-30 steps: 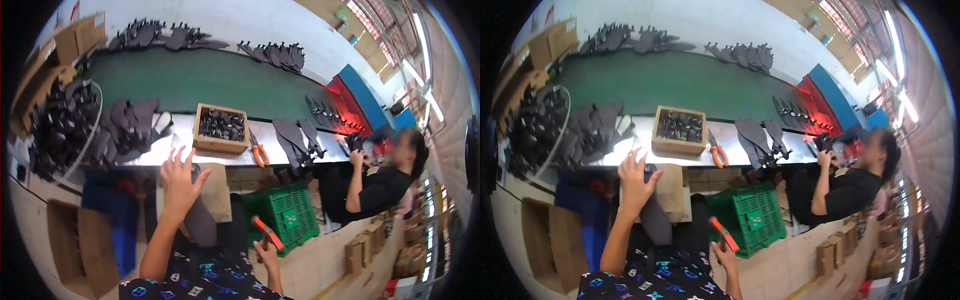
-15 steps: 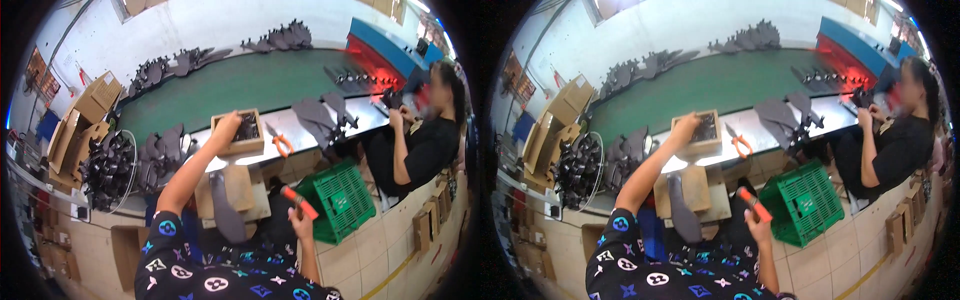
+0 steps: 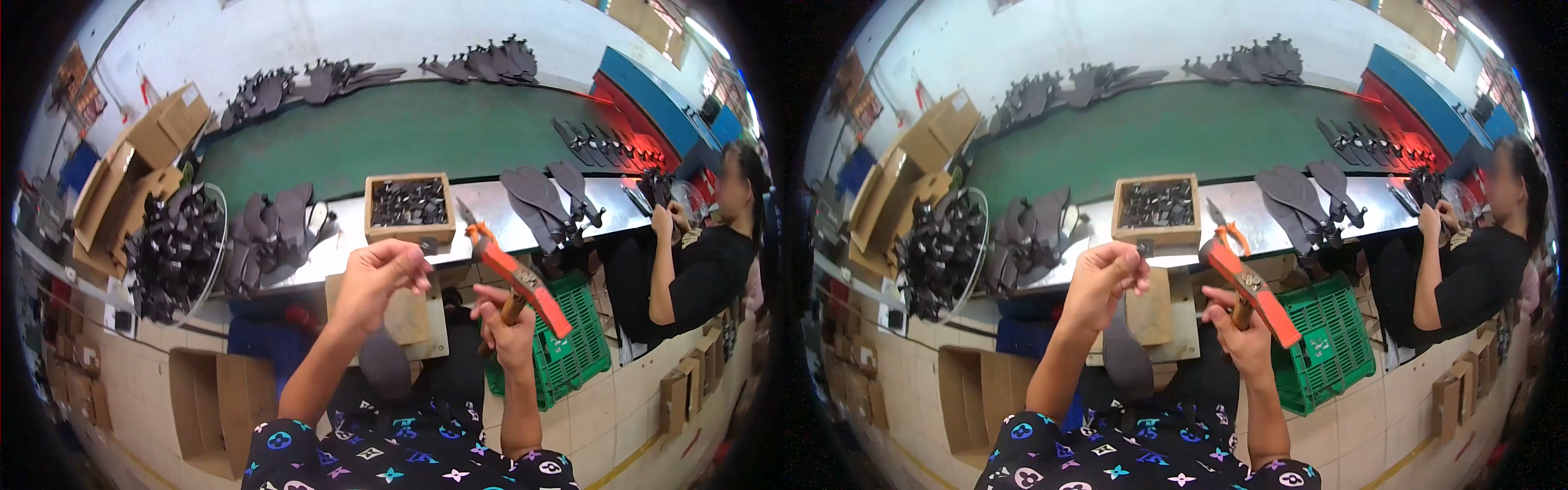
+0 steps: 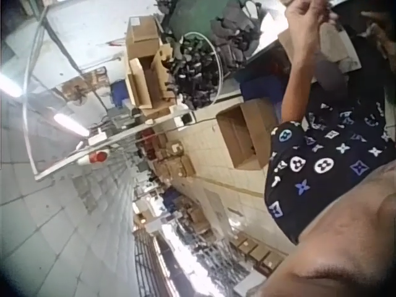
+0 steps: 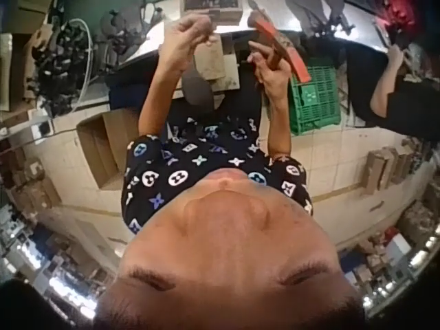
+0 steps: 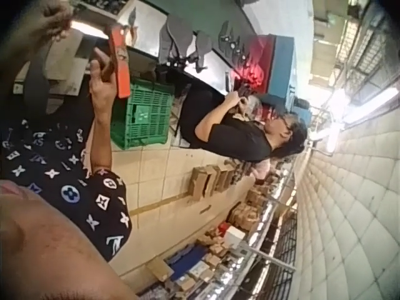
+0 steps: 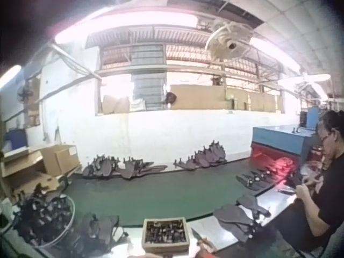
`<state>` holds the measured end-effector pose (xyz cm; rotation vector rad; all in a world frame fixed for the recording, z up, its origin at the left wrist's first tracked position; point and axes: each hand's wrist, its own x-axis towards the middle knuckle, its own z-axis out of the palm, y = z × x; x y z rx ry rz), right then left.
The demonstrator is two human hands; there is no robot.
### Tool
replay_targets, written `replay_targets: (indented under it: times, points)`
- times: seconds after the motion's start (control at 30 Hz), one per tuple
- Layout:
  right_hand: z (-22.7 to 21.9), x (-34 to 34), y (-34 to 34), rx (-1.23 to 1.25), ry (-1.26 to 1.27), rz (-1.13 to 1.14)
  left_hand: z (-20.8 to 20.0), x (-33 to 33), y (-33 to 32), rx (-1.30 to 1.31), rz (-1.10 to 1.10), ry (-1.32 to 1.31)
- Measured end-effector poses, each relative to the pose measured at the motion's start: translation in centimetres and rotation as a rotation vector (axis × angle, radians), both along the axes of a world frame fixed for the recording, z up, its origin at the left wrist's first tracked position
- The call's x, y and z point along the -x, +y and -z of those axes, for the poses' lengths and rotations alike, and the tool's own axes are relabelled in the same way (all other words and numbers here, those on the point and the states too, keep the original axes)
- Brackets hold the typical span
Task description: Manually assembling and hammering shoe sole and strap components at a manufacturing workbench.
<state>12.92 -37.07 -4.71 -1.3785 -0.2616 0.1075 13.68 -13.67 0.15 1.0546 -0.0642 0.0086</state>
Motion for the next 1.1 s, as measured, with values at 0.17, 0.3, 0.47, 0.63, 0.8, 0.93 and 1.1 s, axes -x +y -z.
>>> replay_targets:
  times: [0.17, 0.3, 0.47, 0.63, 0.8, 0.93, 1.1]
  points:
    - [-4.2, 0.6, 3.7, -0.091, -0.171, -0.103, -0.6, 4.9, -1.5, 0.006, -0.058, -0.057]
    - [-5.7, 2.6, 6.6, -0.070, -0.193, -0.084, 0.0, 6.5, -0.6, -0.118, -0.093, -0.146]
    - [-4.9, 2.1, 8.1, 0.013, -0.020, -0.094, 3.8, 6.6, 2.8, -0.670, -0.334, -0.190]
    - [-1.2, -1.9, 10.8, 0.166, 0.021, -0.149, 9.3, 1.8, 6.9, -0.994, -0.618, -0.260]
    - [2.2, -4.6, 12.4, 0.325, -0.037, -0.220, 10.9, 1.0, 8.7, -0.867, -0.247, -0.135]
    - [2.1, -5.2, 13.7, 0.309, -0.106, -0.263, 11.8, 1.9, 8.8, -0.822, -0.305, -0.135]
    - [3.8, -5.8, 14.7, 0.252, -0.166, -0.321, 12.6, 1.5, 8.8, -0.845, -0.401, -0.200]
